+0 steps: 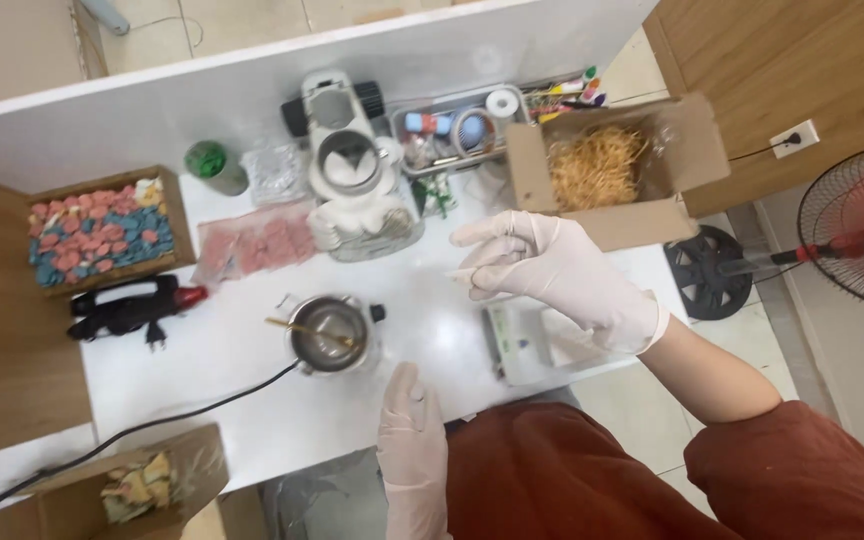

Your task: Packaging various wax melt pieces and instructions into bags and boxes.

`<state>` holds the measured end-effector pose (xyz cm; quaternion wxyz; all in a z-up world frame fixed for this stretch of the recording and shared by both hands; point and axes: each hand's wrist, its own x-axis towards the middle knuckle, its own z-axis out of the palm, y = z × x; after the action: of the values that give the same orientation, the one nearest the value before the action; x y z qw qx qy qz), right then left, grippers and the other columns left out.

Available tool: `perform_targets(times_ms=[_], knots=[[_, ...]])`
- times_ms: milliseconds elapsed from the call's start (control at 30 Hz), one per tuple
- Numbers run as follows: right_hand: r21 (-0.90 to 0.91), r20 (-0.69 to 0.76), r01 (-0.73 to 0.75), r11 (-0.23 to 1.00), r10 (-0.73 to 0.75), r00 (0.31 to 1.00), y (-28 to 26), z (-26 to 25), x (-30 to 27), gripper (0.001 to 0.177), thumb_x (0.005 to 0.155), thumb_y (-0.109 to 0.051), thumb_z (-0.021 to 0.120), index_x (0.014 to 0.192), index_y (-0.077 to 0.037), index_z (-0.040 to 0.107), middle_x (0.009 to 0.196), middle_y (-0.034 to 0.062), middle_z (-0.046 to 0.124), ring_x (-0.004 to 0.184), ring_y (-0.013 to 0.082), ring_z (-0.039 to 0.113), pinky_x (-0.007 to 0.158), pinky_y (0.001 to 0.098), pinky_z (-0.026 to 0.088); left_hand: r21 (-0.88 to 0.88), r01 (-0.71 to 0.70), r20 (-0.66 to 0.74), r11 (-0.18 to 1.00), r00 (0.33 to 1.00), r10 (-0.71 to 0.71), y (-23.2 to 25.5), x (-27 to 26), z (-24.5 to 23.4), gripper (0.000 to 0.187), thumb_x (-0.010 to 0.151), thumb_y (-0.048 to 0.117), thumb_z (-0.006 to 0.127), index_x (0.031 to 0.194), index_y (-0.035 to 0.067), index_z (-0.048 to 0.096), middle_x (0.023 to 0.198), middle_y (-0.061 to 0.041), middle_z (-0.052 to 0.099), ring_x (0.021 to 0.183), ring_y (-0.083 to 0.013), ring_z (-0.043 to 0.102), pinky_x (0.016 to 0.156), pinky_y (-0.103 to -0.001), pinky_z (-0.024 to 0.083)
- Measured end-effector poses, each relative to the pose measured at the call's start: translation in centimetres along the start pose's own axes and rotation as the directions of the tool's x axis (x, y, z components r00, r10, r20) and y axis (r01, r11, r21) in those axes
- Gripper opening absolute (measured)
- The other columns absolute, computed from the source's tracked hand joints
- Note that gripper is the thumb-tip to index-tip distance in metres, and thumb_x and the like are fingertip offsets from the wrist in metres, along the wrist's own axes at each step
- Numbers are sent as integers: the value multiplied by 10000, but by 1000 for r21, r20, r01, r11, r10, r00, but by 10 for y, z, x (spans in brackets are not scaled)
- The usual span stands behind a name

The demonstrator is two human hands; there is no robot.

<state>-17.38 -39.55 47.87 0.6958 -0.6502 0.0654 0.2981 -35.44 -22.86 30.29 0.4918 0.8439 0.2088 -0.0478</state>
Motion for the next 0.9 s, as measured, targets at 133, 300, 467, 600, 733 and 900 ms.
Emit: perform_targets(times_ms=[133, 300, 467, 600, 733, 900], knots=[[-59, -23, -1, 998, 0, 1000, 31, 52, 1, 370, 844, 17, 696, 1213, -3, 715, 951, 92, 784, 853, 131, 724, 786, 277, 593, -255, 387, -139, 886, 892, -430, -42, 4, -34, 508, 951, 241, 656, 1406, 53, 532, 1396, -102, 605, 1237, -249, 595, 1051, -391, 469], [-180, -91, 20, 983, -37, 995, 108, 74, 46, 293, 891, -37, 705, 1178, -2, 749, 1000, 55, 772, 880, 96, 693, 816, 240, 553, -645, 325, 64, 692, 925, -375, -157, 17, -3, 636, 988, 347, 603, 1486, 23, 377, 1502, -136, 456, 1372, -259, 470, 1134, -384, 412], [-338, -163, 53, 940, -114, 980, 178, 72, 106, 221, 915, -71, 706, 1122, -1, 739, 1031, 54, 767, 924, 91, 702, 861, 238, 565, -809, 588, 570, 14, 789, -229, -123, 49, 7, 659, 1036, 536, 390, 1437, 14, 432, 1385, -191, 606, 1290, -277, 608, 1122, -393, 461], [-574, -95, 102, 812, -190, 977, 180, 94, 126, 201, 923, -112, 714, 1108, -43, 747, 1020, 66, 766, 922, 110, 703, 866, 253, 563, -857, 515, 491, -11, 812, -315, -164, 56, 43, 691, 1058, 604, 366, 1243, -24, 586, 968, -91, 589, 871, -228, 621, 903, -412, 535], [-761, 178, 338, 554, -323, 930, 192, 95, 147, 190, 936, -94, 700, 1115, -61, 756, 1037, 129, 744, 946, 221, 711, 881, 321, 554, -851, 516, 449, 96, 812, -373, -162, 52, 28, 473, 1040, 479, 411, 1087, 54, 615, 783, -3, 519, 651, -112, 477, 662, -272, 464], [-775, 381, 498, 389, -342, 859, 200, 86, 167, 190, 941, -87, 681, 1111, -81, 766, 1023, 128, 742, 937, 279, 719, 874, 357, 561, -843, 508, 412, 179, 823, -392, -165, 51, 15, 577, 1066, 567, 368, 1007, 50, 617, 709, 16, 488, 540, -72, 328, 484, -234, 266]])
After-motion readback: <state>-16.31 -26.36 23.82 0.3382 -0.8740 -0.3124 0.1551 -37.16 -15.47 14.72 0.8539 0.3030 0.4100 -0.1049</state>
